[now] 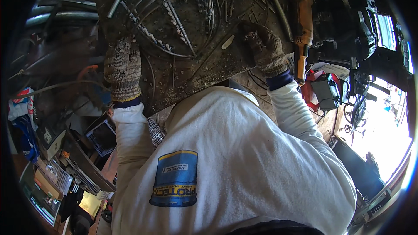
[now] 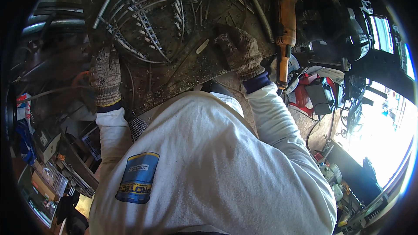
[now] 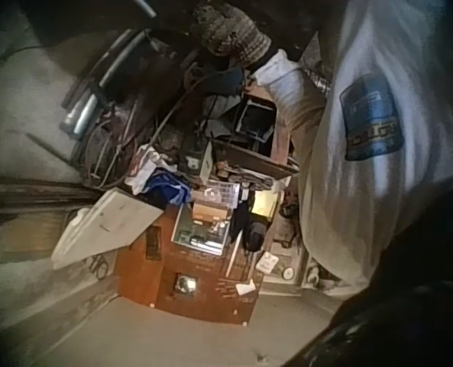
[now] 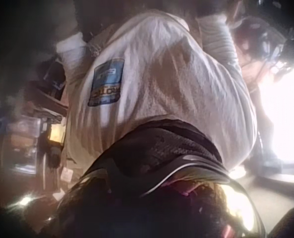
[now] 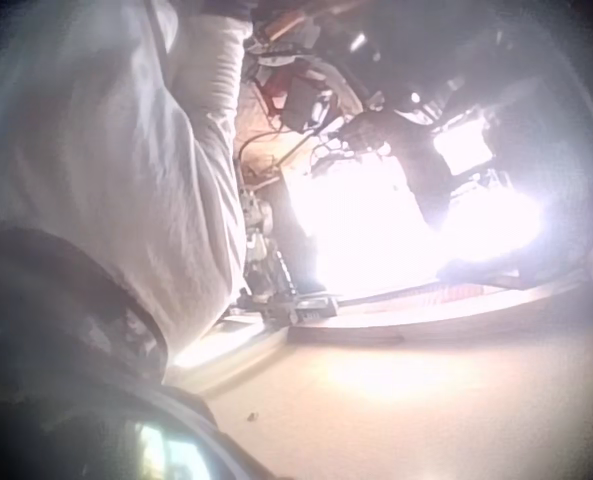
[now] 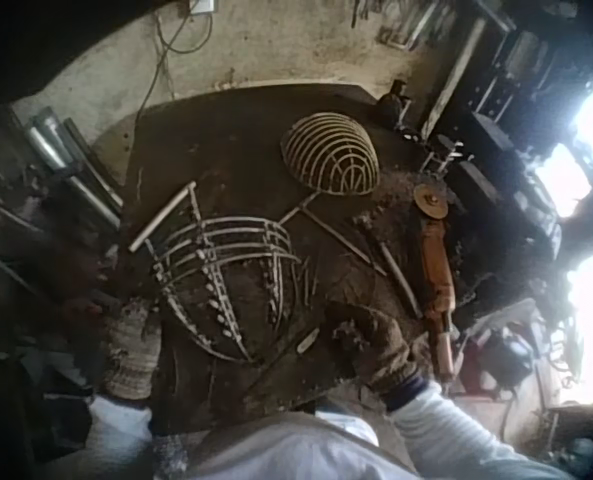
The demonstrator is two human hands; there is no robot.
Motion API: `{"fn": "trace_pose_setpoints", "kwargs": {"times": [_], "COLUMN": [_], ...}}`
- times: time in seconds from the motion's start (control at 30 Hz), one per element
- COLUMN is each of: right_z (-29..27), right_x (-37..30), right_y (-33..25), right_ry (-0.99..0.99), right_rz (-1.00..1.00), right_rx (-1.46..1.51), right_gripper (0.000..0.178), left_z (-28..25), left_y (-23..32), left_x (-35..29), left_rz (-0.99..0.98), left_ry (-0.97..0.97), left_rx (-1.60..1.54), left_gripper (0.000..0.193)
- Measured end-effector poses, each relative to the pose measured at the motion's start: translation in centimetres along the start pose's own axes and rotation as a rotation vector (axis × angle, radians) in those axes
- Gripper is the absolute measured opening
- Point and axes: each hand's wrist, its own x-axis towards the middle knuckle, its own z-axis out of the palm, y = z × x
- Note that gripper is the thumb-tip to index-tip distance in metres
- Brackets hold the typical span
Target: The person constructs a metal cage by positioning curved wire pieces on a workbench and welding the joints together using a hand-held electrode holder. The person adjusts the metal frame by hand and with a hammer between welding points.
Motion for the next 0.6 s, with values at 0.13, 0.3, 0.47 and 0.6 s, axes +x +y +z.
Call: {"fn": "trace_pose_setpoints", "kwargs": {"times": [0.13,0.3,0.47,0.6], "right_z": [0.1,0.1,0.0,-0.4], "right_x": [-0.3,-0.5,-0.4,-0.5], "right_y": [-0.1,-0.1,-0.3,-0.3], "right_ry": [0.024,0.061,0.045,0.025], "right_rz": [-0.024,-0.039,-0.035,-0.120], "right_rx": [-0.084,-0.096,-0.118,-0.079], "right_gripper": [0.037,0.037,0.039,0.039], "left_z": [0.0,-1.1,-0.4,0.0], "left_y": [0.0,1.2,0.8,0.5], "left_x": [-0.1,0.7,0.3,0.5], "left_rz": [0.004,-0.128,-0.033,-0.027], "left_ry": [-0.001,-0.039,-0.115,-0.084], "left_rx": [-0.021,-0.044,0.163,0.029], "left_gripper": [0.030,0.029,0.030,0.031]}}
